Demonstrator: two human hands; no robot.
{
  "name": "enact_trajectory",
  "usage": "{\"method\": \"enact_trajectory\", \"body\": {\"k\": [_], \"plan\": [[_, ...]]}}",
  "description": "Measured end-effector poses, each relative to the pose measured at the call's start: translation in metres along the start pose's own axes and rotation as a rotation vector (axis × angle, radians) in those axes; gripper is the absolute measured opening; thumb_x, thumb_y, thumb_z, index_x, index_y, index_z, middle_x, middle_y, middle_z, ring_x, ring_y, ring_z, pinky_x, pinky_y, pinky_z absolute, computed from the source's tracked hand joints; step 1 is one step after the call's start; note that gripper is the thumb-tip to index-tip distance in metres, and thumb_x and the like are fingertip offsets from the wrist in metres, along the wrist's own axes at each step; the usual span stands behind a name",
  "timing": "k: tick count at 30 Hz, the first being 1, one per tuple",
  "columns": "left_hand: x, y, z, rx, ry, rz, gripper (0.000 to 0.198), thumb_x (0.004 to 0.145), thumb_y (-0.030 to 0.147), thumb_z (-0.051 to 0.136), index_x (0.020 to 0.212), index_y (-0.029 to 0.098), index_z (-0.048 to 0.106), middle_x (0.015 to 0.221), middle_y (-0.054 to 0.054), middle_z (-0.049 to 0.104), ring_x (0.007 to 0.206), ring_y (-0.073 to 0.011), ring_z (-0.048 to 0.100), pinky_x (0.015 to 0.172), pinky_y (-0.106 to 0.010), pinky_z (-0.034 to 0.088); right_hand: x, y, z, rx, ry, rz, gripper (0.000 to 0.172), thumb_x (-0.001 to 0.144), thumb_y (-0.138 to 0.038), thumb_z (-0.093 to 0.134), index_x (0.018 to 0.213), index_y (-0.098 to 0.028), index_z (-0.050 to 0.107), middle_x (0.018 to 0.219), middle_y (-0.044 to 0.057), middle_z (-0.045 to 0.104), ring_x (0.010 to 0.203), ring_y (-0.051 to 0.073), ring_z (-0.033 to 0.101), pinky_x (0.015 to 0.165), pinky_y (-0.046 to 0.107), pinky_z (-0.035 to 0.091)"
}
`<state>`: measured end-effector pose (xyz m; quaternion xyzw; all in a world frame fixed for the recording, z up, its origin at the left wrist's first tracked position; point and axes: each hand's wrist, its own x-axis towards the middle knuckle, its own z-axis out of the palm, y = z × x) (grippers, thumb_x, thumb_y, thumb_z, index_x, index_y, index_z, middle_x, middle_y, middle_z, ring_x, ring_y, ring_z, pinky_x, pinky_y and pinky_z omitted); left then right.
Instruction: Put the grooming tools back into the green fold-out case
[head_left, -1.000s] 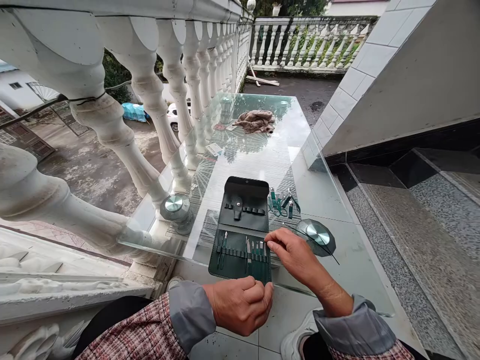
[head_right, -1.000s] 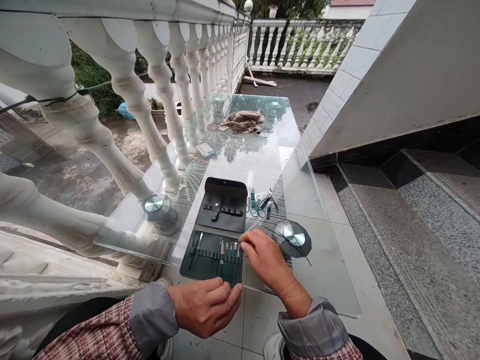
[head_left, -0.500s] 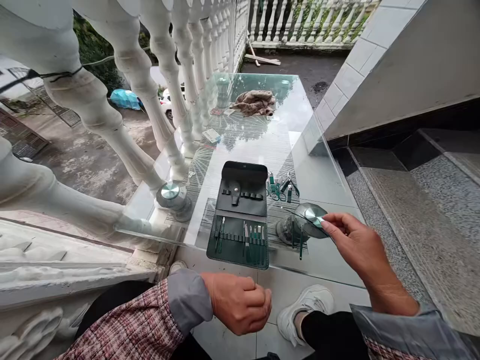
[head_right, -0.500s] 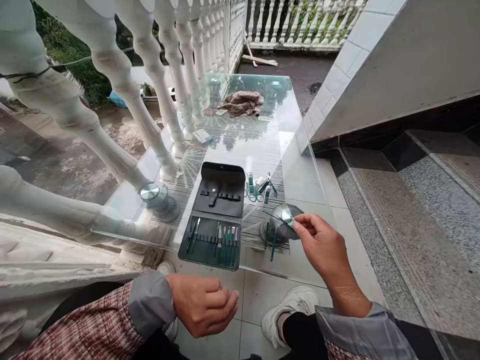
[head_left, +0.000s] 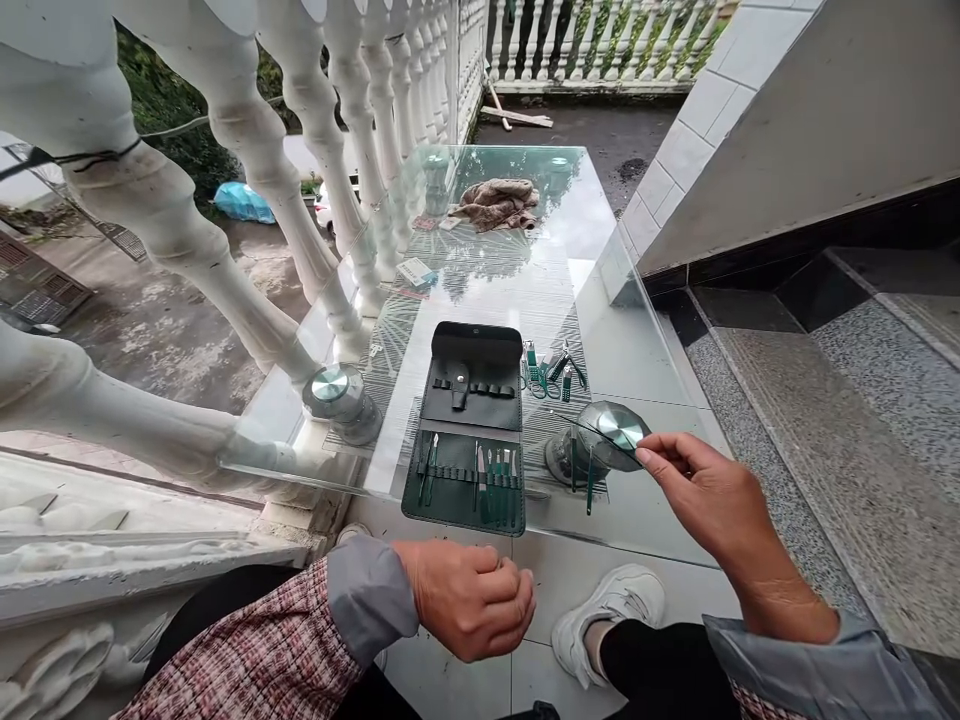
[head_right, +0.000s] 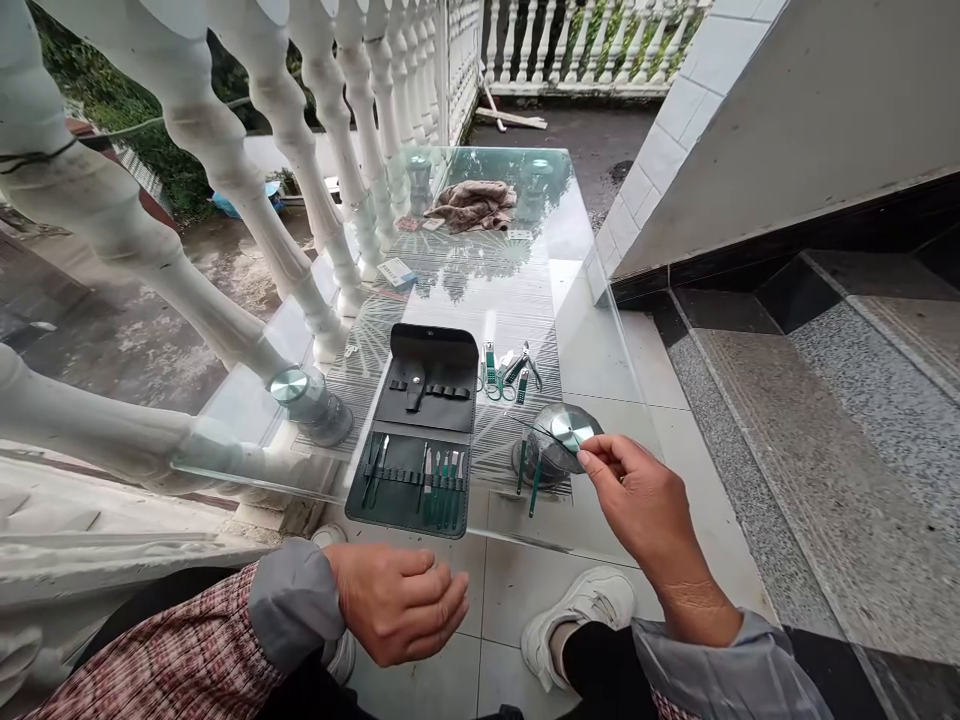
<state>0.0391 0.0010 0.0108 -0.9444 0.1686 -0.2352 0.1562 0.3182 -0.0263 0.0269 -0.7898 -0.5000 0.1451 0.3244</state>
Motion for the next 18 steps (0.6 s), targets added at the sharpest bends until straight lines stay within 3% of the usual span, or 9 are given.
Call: {"method": "enact_trajectory", "body": {"k": [10,18], "plan": [[0.002,0.005,-0.012,0.040,-0.071,-0.056,0.024,0.088,0.025,0.048,0.097,0.013,0.067,0.100,-0.012,0.066,0.083,-0.0185,0.062,0.070,-0.032,0.054,0.009,0.019,-0.009,-0.177,0.092,-0.102,0.026,0.076,-0.043,0.046,0.074,-0.022,0.062,0.077,0.004,0.064,0.064,0.017,0.055,0.058,0.030,0.038],[0.006,0.000,-0.010,0.081,-0.117,-0.081,0.026,0.087,0.027,0.052,0.102,0.010,0.066,0.103,-0.014,0.065,0.088,-0.0217,0.062,0.070,-0.033,0.056,0.006,0.035,-0.011,-0.294,0.022,-0.135,0.019,0.077,-0.035,0.045,0.072,-0.022,0.059,0.078,0.003,0.062,0.068,0.018,0.053,0.058,0.029,0.036]]}}
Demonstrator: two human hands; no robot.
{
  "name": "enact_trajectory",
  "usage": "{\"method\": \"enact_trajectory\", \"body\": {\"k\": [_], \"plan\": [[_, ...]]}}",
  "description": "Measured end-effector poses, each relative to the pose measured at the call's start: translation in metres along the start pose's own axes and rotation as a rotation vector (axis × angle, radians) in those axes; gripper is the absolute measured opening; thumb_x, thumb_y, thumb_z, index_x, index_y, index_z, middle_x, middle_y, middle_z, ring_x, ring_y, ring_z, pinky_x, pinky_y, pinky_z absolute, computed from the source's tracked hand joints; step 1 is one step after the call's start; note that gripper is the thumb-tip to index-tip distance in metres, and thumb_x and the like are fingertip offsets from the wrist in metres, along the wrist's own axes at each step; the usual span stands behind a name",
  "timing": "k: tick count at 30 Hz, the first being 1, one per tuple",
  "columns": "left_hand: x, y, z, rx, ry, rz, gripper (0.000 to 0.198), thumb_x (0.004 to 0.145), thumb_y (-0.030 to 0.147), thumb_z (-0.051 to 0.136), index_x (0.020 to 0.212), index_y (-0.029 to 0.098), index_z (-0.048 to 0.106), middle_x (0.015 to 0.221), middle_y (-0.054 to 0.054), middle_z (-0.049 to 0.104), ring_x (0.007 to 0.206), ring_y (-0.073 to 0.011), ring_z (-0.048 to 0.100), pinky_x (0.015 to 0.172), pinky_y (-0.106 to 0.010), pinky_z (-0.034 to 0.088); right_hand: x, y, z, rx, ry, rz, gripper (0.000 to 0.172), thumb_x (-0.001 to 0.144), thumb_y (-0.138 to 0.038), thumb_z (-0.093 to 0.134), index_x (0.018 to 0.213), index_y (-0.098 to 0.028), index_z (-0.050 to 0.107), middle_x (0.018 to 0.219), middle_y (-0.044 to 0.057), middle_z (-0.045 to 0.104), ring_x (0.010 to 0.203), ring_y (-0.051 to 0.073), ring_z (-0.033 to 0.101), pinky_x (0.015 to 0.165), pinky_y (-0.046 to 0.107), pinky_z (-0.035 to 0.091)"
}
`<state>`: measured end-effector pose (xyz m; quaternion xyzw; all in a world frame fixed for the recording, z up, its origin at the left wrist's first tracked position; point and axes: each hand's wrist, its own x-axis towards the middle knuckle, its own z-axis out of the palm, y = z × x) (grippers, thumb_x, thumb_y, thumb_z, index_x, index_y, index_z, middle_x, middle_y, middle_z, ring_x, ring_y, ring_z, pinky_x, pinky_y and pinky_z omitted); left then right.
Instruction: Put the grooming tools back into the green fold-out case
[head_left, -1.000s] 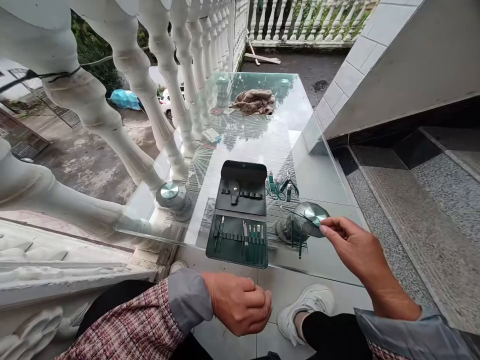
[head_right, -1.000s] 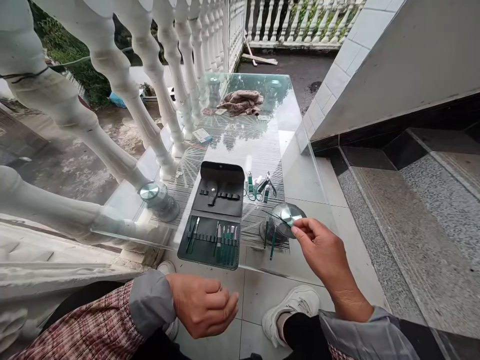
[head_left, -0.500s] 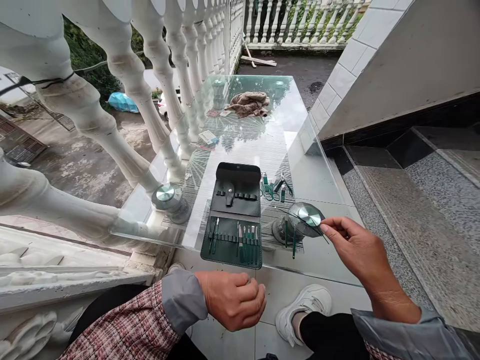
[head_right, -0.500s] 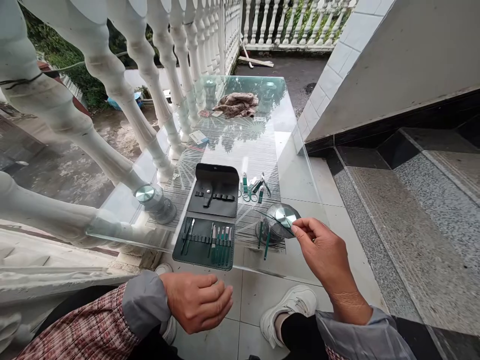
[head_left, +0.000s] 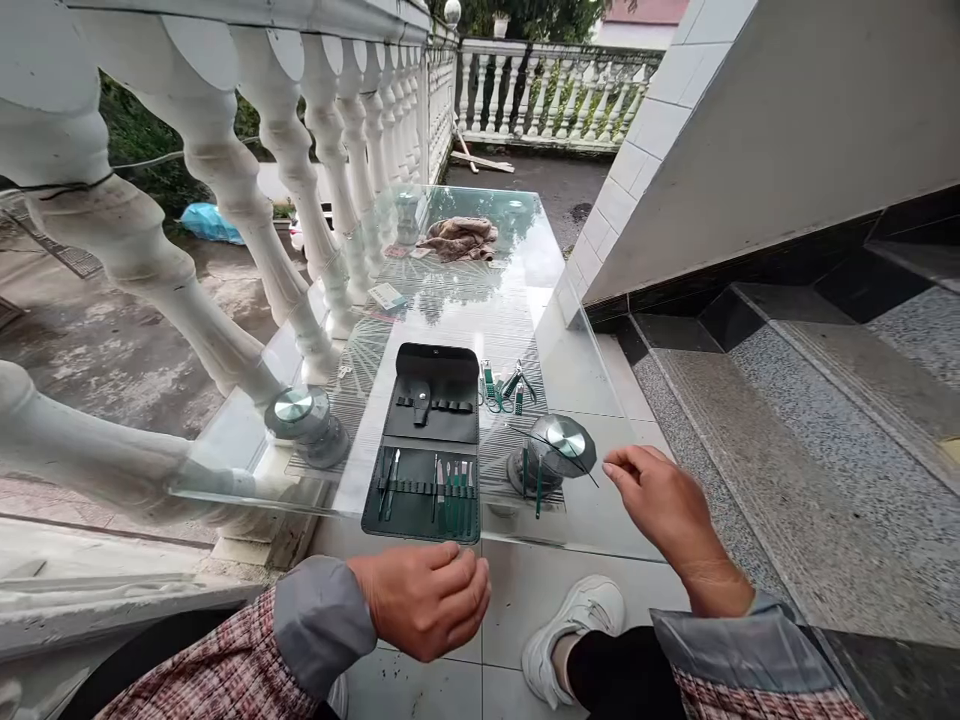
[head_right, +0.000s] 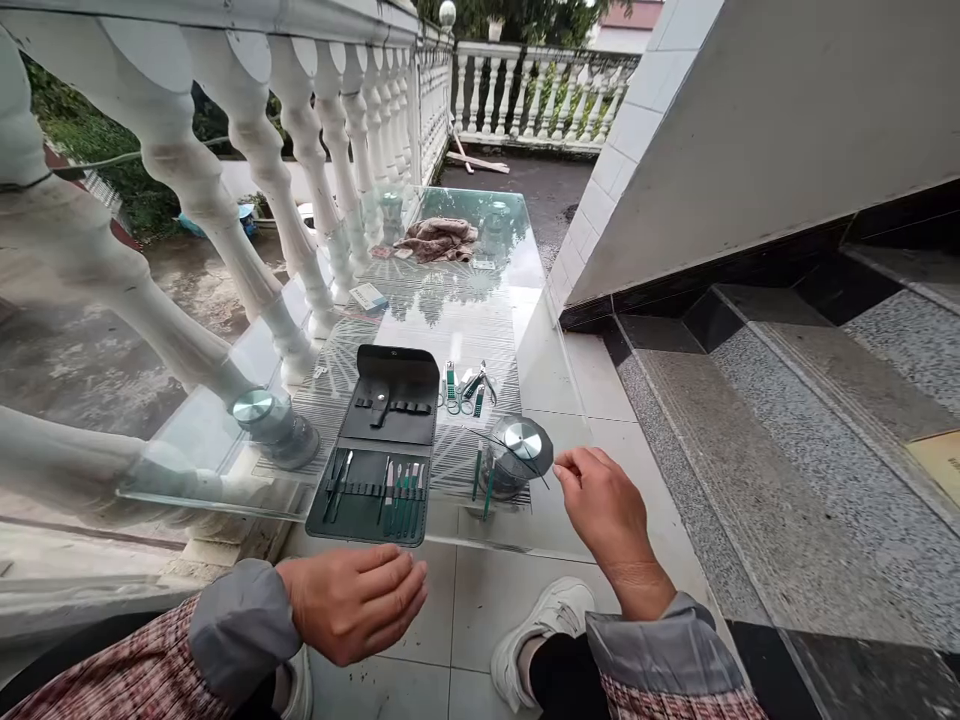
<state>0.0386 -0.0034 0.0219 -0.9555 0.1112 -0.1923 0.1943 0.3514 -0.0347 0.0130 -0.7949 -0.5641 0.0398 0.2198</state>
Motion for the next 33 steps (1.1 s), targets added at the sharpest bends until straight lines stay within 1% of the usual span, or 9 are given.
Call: {"method": "enact_trajectory", "body": {"k": [5,10,14,17,19,22,25,29,33], "plan": [[0.008,-0.005,0.002,0.011,-0.004,-0.073,0.026,0.087,0.022,0.047,0.100,0.009,0.066,0.102,-0.014,0.065,0.091,-0.0225,0.061,0.074,-0.034,0.054,-0.003,-0.014,0.003,0.061,-0.010,-0.125,0.018,0.080,-0.033,0.045,0.072,-0.022,0.057,0.077,0.003,0.059,0.073,0.018,0.052,0.063,0.030,0.038],[0.012,-0.005,0.001,0.040,-0.025,-0.125,0.025,0.087,0.020,0.047,0.099,0.008,0.065,0.100,-0.014,0.065,0.091,-0.0229,0.062,0.074,-0.034,0.054,-0.006,-0.030,0.007,0.067,-0.043,-0.194,0.015,0.081,-0.028,0.046,0.072,-0.022,0.056,0.077,0.003,0.058,0.074,0.019,0.052,0.063,0.030,0.038],[0.015,-0.002,-0.001,0.046,-0.043,-0.130,0.025,0.087,0.020,0.047,0.100,0.007,0.064,0.100,-0.015,0.065,0.091,-0.0228,0.062,0.074,-0.034,0.054,-0.011,-0.041,0.013,0.068,-0.074,-0.249,0.016,0.083,-0.024,0.044,0.071,-0.022,0.055,0.075,0.003,0.058,0.074,0.019,0.052,0.063,0.030,0.037],[0.017,0.001,-0.002,0.048,-0.050,-0.118,0.025,0.087,0.020,0.046,0.099,0.008,0.063,0.101,-0.016,0.064,0.091,-0.0223,0.062,0.074,-0.034,0.053,-0.014,-0.047,0.017,0.057,-0.051,-0.285,0.018,0.084,-0.024,0.044,0.073,-0.022,0.057,0.076,0.004,0.058,0.074,0.019,0.051,0.063,0.031,0.038],[0.017,0.002,-0.003,0.047,-0.055,-0.107,0.024,0.087,0.020,0.045,0.099,0.008,0.063,0.101,-0.016,0.064,0.091,-0.0221,0.062,0.074,-0.034,0.053,-0.017,-0.048,0.019,0.037,-0.022,-0.333,0.018,0.085,-0.024,0.044,0.079,-0.021,0.061,0.079,0.005,0.060,0.077,0.020,0.052,0.065,0.032,0.040],[0.016,0.004,-0.007,0.042,-0.054,-0.096,0.025,0.087,0.020,0.045,0.098,0.007,0.064,0.100,-0.016,0.065,0.090,-0.0228,0.062,0.071,-0.034,0.053,-0.023,-0.046,0.024,0.004,0.045,-0.451,0.022,0.088,-0.022,0.043,0.093,-0.019,0.064,0.091,0.008,0.063,0.088,0.022,0.053,0.074,0.035,0.044],[0.015,0.005,-0.011,0.047,-0.060,-0.089,0.024,0.088,0.022,0.047,0.097,0.007,0.064,0.099,-0.016,0.065,0.088,-0.0227,0.063,0.070,-0.034,0.053,-0.033,-0.038,0.032,-0.019,0.097,-0.573,0.026,0.089,-0.024,0.043,0.105,-0.019,0.064,0.105,0.009,0.064,0.102,0.025,0.052,0.083,0.038,0.044],[0.013,0.004,-0.012,0.066,-0.064,-0.075,0.025,0.090,0.025,0.047,0.096,0.007,0.065,0.098,-0.017,0.065,0.087,-0.0220,0.063,0.070,-0.034,0.052,-0.045,-0.024,0.039,-0.035,0.110,-0.679,0.034,0.089,-0.031,0.046,0.119,-0.019,0.057,0.118,0.009,0.061,0.112,0.026,0.050,0.089,0.042,0.043],[0.012,0.005,-0.009,0.084,-0.046,-0.082,0.025,0.090,0.023,0.046,0.096,0.010,0.066,0.098,-0.015,0.065,0.087,-0.0214,0.062,0.069,-0.033,0.051,-0.053,-0.014,0.038,-0.050,0.083,-0.806,0.053,0.084,-0.045,0.051,0.129,-0.017,0.047,0.127,0.012,0.055,0.117,0.029,0.047,0.093,0.045,0.042]]}}
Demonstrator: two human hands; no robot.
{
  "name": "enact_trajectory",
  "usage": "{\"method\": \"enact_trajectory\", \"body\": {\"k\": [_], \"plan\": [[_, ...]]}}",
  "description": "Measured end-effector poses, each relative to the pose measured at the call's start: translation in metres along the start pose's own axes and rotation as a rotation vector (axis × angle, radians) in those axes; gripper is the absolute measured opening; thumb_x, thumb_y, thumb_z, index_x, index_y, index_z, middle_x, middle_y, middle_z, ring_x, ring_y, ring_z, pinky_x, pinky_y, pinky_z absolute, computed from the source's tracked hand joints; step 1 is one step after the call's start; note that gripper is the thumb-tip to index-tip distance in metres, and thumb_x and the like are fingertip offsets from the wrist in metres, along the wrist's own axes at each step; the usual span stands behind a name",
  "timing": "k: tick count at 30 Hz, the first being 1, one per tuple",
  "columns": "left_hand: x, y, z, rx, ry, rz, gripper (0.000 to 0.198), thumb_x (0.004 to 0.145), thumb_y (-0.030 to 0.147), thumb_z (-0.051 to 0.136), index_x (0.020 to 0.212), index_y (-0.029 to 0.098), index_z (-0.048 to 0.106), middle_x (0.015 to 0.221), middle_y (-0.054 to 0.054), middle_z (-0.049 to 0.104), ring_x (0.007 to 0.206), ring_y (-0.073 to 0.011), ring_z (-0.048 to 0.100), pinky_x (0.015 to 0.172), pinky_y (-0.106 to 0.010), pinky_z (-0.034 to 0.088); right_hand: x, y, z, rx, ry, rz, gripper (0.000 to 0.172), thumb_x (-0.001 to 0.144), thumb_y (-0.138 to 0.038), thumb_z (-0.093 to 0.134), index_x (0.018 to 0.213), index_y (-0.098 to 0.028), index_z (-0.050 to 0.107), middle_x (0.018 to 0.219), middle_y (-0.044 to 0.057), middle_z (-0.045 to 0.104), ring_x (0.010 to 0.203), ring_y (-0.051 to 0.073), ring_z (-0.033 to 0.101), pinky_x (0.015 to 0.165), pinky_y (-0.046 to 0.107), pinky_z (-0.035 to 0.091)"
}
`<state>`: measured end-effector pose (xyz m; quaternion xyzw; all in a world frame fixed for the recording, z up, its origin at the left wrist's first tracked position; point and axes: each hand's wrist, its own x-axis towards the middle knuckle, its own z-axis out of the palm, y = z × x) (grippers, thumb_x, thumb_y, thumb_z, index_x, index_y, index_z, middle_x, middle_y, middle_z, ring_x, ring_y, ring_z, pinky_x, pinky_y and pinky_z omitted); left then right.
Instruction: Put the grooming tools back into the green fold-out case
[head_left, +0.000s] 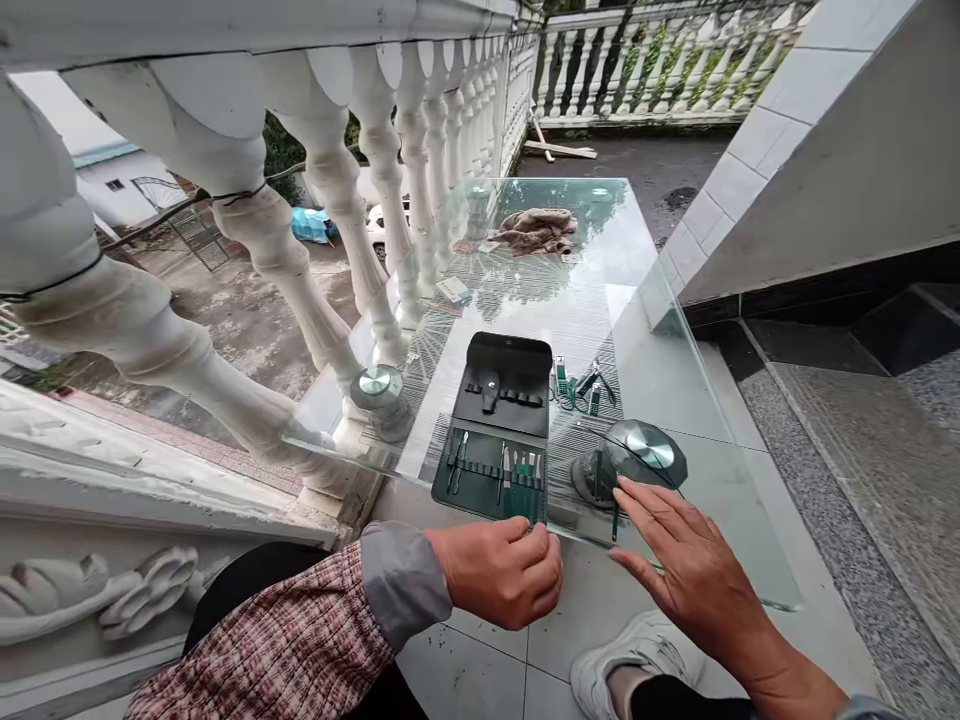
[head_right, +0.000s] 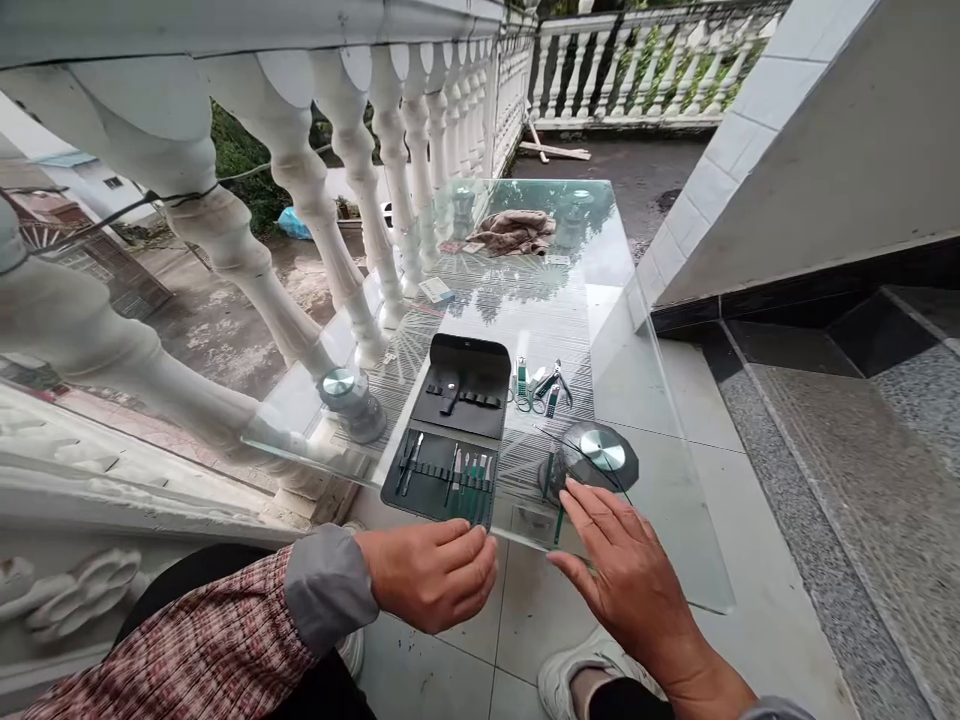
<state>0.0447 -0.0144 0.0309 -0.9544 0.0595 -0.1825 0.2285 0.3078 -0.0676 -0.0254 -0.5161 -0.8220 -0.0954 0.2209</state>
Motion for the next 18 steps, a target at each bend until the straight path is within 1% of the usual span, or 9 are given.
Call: {"method": "enact_trajectory", "body": {"k": [2,4,7,9,13,15,18], "plan": [[-0.001,0.001,0.003,-0.004,0.008,-0.015,0.026,0.091,0.024,0.045,0.096,0.010,0.066,0.098,-0.014,0.065,0.088,-0.0211,0.062,0.069,-0.032,0.051,-0.002,0.000,-0.001,-0.006,-0.011,-0.070,0.059,0.080,-0.048,0.056,0.131,-0.018,0.046,0.127,0.012,0.055,0.117,0.029,0.048,0.094,0.045,0.042],[-0.002,0.002,0.005,-0.017,0.012,-0.030,0.026,0.091,0.024,0.044,0.096,0.009,0.065,0.098,-0.015,0.064,0.088,-0.0210,0.062,0.068,-0.031,0.050,-0.002,-0.001,-0.001,-0.015,0.014,-0.127,0.053,0.081,-0.039,0.059,0.129,-0.020,0.048,0.124,0.011,0.057,0.114,0.027,0.051,0.094,0.043,0.042],[-0.004,0.001,0.006,-0.028,0.025,-0.041,0.025,0.090,0.023,0.045,0.096,0.008,0.065,0.098,-0.015,0.064,0.088,-0.0210,0.062,0.067,-0.031,0.050,0.000,-0.006,0.001,-0.017,0.102,-0.185,0.038,0.082,-0.021,0.056,0.121,-0.020,0.054,0.114,0.010,0.064,0.106,0.024,0.057,0.090,0.040,0.046],[-0.004,0.000,0.005,-0.027,0.022,-0.041,0.025,0.090,0.024,0.046,0.098,0.008,0.064,0.099,-0.015,0.064,0.089,-0.0214,0.062,0.068,-0.031,0.051,0.001,-0.011,0.002,0.006,0.136,-0.224,0.034,0.082,-0.015,0.056,0.115,-0.021,0.058,0.108,0.009,0.066,0.103,0.022,0.059,0.087,0.038,0.048],[-0.003,-0.004,0.002,-0.032,0.020,-0.057,0.026,0.090,0.025,0.048,0.102,0.006,0.061,0.099,-0.017,0.064,0.090,-0.0218,0.062,0.072,-0.033,0.052,0.002,-0.020,0.000,0.063,0.102,-0.274,0.031,0.083,-0.010,0.050,0.111,-0.022,0.060,0.111,0.007,0.066,0.105,0.020,0.057,0.089,0.038,0.048],[-0.002,-0.006,0.002,-0.042,0.073,-0.074,0.027,0.090,0.026,0.048,0.104,0.006,0.059,0.096,-0.015,0.065,0.087,-0.0207,0.063,0.071,-0.033,0.053,0.006,-0.024,-0.002,0.088,0.105,-0.290,0.032,0.085,-0.009,0.046,0.112,-0.021,0.059,0.112,0.006,0.065,0.107,0.020,0.056,0.091,0.039,0.047],[0.001,-0.008,0.005,-0.069,0.148,-0.099,0.026,0.091,0.025,0.047,0.108,0.008,0.056,0.089,-0.011,0.066,0.080,-0.0167,0.063,0.069,-0.030,0.054,0.017,-0.028,0.000,0.118,0.141,-0.278,0.032,0.086,-0.009,0.043,0.111,-0.021,0.059,0.105,0.006,0.067,0.103,0.019,0.057,0.092,0.041,0.045]]}}
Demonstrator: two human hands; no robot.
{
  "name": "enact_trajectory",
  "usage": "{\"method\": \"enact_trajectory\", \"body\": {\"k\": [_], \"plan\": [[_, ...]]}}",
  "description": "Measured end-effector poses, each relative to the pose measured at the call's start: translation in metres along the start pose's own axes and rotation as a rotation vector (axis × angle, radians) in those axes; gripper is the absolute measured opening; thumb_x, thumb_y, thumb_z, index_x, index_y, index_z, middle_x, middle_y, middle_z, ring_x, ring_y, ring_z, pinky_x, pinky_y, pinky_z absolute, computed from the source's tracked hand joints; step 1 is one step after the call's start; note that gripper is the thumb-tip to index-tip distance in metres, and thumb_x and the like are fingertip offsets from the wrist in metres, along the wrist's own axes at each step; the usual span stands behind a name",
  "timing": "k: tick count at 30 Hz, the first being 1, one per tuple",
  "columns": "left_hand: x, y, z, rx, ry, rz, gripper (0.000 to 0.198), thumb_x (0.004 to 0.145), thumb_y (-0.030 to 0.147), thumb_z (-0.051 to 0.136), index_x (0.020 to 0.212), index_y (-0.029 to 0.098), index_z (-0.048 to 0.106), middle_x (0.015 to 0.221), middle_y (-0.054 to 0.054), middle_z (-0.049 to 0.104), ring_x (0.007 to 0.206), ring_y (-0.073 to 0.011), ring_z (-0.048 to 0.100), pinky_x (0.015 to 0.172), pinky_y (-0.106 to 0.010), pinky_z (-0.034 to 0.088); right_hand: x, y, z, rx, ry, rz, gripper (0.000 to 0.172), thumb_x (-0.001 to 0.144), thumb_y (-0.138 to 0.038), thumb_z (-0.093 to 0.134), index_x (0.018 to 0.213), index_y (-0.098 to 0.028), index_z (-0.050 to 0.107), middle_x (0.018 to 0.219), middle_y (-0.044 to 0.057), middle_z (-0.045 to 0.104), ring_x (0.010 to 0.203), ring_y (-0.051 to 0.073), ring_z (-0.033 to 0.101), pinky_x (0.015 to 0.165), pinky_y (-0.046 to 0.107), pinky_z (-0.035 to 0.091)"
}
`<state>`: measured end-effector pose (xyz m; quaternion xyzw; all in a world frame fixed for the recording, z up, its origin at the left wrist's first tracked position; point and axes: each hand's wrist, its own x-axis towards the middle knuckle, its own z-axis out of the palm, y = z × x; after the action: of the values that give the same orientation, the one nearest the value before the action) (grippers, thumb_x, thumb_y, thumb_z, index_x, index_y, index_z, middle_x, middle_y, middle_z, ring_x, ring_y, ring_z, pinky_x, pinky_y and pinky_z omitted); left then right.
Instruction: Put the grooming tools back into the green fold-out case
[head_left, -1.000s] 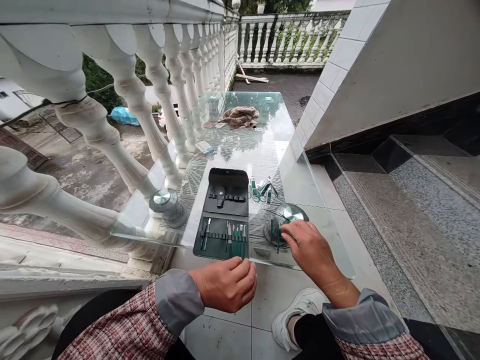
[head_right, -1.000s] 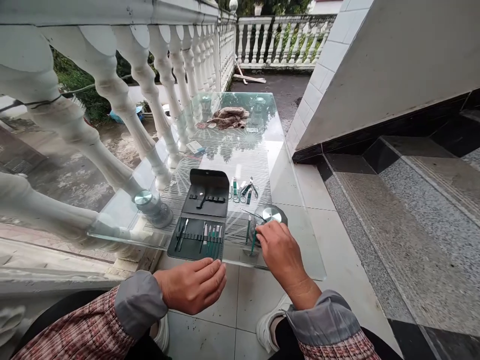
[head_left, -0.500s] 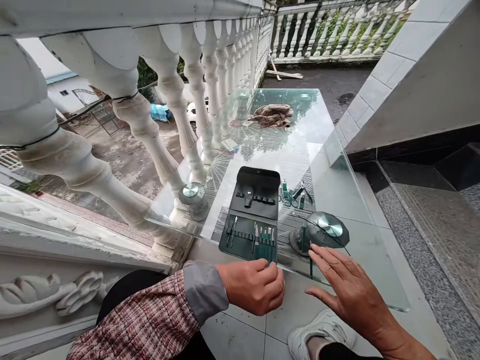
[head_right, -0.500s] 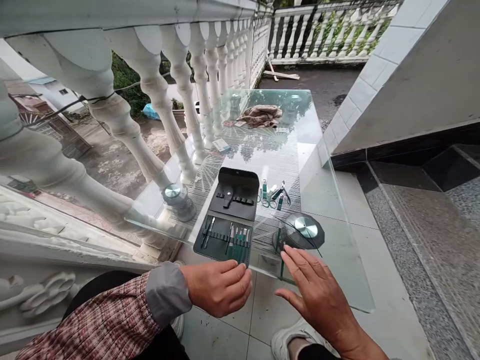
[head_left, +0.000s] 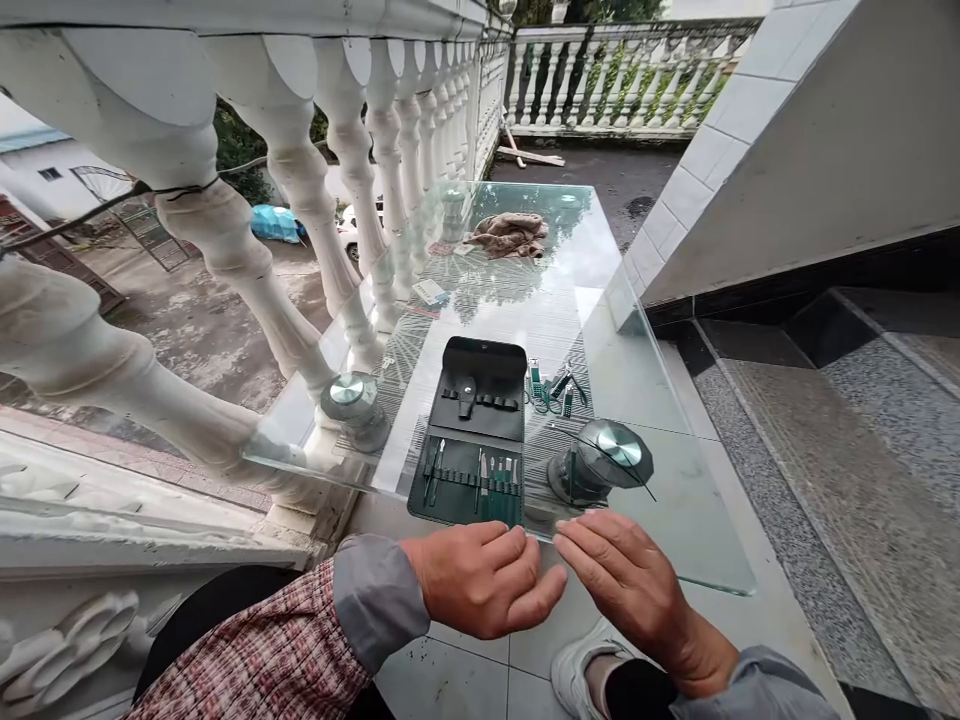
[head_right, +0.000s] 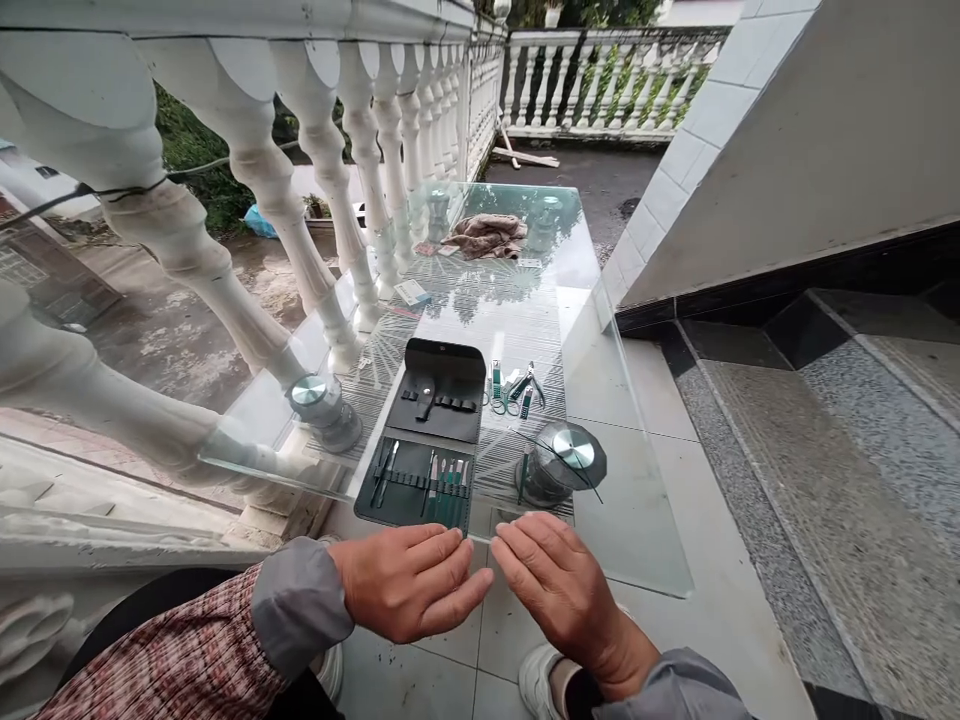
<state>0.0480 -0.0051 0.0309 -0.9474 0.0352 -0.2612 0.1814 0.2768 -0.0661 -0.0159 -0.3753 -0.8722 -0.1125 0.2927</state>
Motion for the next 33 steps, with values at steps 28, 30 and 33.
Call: {"method": "enact_trajectory", "body": {"k": [28,30,33], "plan": [[0.013,0.009,0.027,-0.015,-0.072,-0.075,0.015,0.085,0.013,0.048,0.077,0.008,0.060,0.068,-0.005,0.055,0.058,-0.0135,0.051,0.049,-0.027,0.038,-0.003,-0.001,0.019,0.060,0.116,0.091,0.027,0.084,-0.005,0.045,0.102,-0.020,0.060,0.083,0.006,0.062,0.083,0.017,0.055,0.076,0.034,0.048],[0.014,0.009,0.028,-0.017,-0.066,-0.097,0.015,0.085,0.013,0.048,0.075,0.009,0.059,0.065,-0.004,0.053,0.057,-0.0136,0.050,0.048,-0.027,0.036,-0.004,-0.003,0.022,0.063,0.129,0.089,0.026,0.083,-0.005,0.045,0.100,-0.019,0.059,0.083,0.007,0.062,0.083,0.017,0.055,0.075,0.035,0.048],[0.015,0.007,0.030,-0.025,-0.041,-0.115,0.014,0.084,0.013,0.049,0.072,0.010,0.057,0.065,-0.003,0.051,0.056,-0.0133,0.048,0.048,-0.027,0.036,-0.003,-0.005,0.023,0.087,0.141,0.102,0.026,0.083,-0.005,0.044,0.099,-0.019,0.059,0.083,0.006,0.061,0.082,0.017,0.054,0.075,0.035,0.049]]}}
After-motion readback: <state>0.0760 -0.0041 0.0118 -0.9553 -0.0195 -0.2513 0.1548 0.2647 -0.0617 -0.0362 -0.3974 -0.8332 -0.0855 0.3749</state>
